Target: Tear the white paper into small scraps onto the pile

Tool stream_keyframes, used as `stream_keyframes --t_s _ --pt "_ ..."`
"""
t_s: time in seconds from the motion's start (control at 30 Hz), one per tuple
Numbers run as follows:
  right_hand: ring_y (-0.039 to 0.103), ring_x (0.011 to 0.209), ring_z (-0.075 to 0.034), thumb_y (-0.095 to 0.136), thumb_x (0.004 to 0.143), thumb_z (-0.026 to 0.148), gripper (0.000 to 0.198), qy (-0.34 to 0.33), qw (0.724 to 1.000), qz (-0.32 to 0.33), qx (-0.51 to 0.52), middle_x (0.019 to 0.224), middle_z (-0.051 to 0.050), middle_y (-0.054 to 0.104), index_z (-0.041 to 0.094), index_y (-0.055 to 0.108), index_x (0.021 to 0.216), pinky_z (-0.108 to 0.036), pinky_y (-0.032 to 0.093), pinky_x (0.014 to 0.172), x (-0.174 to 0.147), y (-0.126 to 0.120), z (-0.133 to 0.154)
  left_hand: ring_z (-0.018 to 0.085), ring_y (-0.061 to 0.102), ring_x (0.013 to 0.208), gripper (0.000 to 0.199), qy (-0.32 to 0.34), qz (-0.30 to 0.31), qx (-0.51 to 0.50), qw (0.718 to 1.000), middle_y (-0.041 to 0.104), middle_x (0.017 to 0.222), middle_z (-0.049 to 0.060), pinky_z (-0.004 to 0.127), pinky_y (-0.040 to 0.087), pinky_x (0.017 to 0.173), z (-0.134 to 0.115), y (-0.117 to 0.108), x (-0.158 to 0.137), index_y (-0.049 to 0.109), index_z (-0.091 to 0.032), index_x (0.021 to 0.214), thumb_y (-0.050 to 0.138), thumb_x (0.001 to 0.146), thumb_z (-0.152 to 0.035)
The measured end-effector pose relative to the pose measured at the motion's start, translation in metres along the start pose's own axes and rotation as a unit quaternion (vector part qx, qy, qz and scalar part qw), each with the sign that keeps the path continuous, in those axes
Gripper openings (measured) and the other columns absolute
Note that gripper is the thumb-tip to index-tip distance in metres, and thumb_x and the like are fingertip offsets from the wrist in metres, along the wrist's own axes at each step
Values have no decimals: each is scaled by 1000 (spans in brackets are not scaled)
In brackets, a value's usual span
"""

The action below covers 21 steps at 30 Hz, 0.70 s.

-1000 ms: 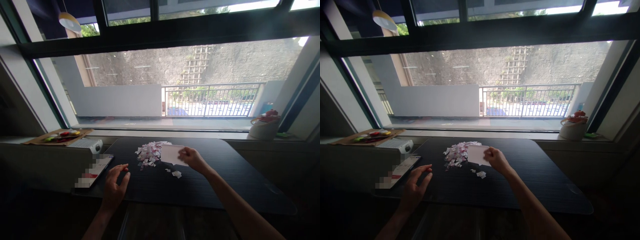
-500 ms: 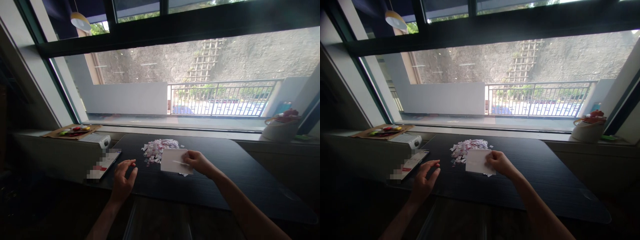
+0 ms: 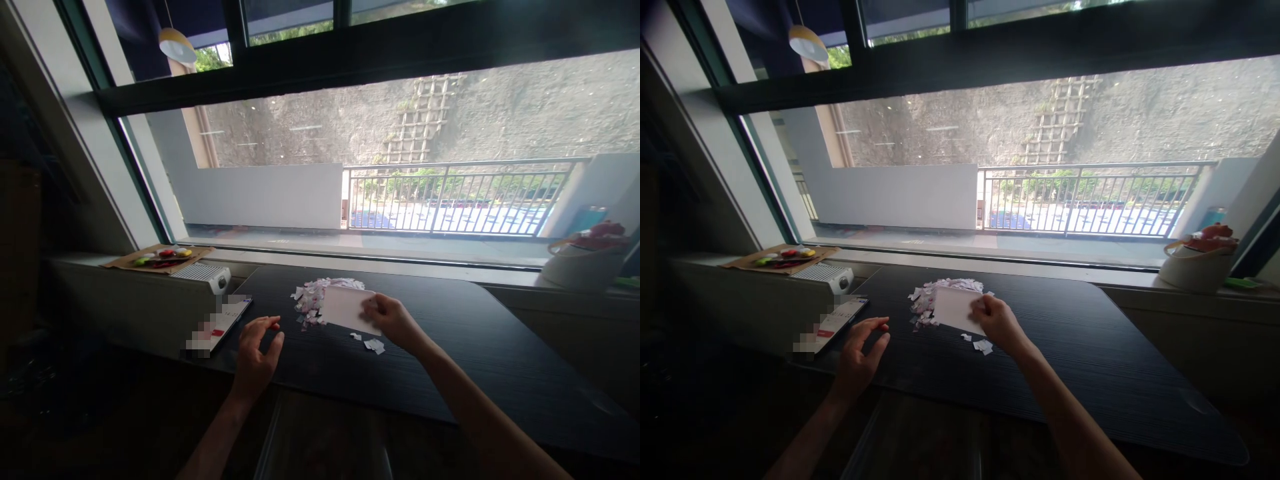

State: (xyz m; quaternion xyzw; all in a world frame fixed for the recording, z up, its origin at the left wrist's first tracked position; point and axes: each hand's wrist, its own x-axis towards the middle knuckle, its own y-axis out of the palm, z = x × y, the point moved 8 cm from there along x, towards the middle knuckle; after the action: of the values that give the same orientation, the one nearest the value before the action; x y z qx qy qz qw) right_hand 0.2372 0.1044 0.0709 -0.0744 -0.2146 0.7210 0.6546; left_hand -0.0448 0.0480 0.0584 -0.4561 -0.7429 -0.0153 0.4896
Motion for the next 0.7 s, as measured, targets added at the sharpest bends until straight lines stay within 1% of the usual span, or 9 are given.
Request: stream_keyframes --t_s 0.13,0.2,0.3,0.43,0.5,0.6,0.7 --pt "68 73 -20 54 85 24 11 -9 999 20 -34 78 -5 69 16 61 82 -30 55 61 -4 0 3 24 60 97 24 -3 0 1 1000 67 85 5 43 47 91 2 1 0 63 -20 97 54 80 -34" --pt "68 72 -20 56 84 26 11 -18 998 10 -52 77 -4 70 17 62 81 -30 55 60 -7 -6 5 25 60 98 25 -6 2 2 1000 67 86 5 44 46 93 3 1 -1 63 -21 98 54 80 -34" --pt "69 75 -20 57 84 25 10 -36 998 -10 -48 80 -6 72 17 63 86 -30 56 61 -7 -12 8 25 60 99 25 -7 4 2 1000 67 86 5 45 46 94 4 2 -1 63 -21 98 53 80 -35" --pt "71 80 -22 55 85 21 11 -45 998 0 -44 85 -8 74 17 64 89 -32 57 66 -2 -1 8 25 60 98 24 -6 5 1 1000 67 85 4 45 46 94 3 2 0 63 -21 97 53 79 -34" --pt "71 82 -23 54 85 21 13 -48 997 -6 -61 87 -9 74 17 64 91 -33 57 68 0 1 7 25 60 98 25 -6 5 2 1000 68 85 5 44 46 94 3 1 0 63 -21 98 53 80 -34" --pt "70 82 -24 54 86 24 17 -50 994 -28 -92 90 -10 74 16 65 96 -36 56 68 -3 -4 8 25 60 99 25 -6 4 2 1000 68 86 5 44 45 94 3 2 -1 63 -21 98 53 80 -35" --pt "70 82 -23 52 87 25 19 -52 995 -13 -84 92 -10 74 16 63 99 -34 57 67 -6 -4 11 25 59 99 25 -5 3 0 1000 68 86 5 44 45 94 3 1 -1 64 -20 98 53 80 -34"
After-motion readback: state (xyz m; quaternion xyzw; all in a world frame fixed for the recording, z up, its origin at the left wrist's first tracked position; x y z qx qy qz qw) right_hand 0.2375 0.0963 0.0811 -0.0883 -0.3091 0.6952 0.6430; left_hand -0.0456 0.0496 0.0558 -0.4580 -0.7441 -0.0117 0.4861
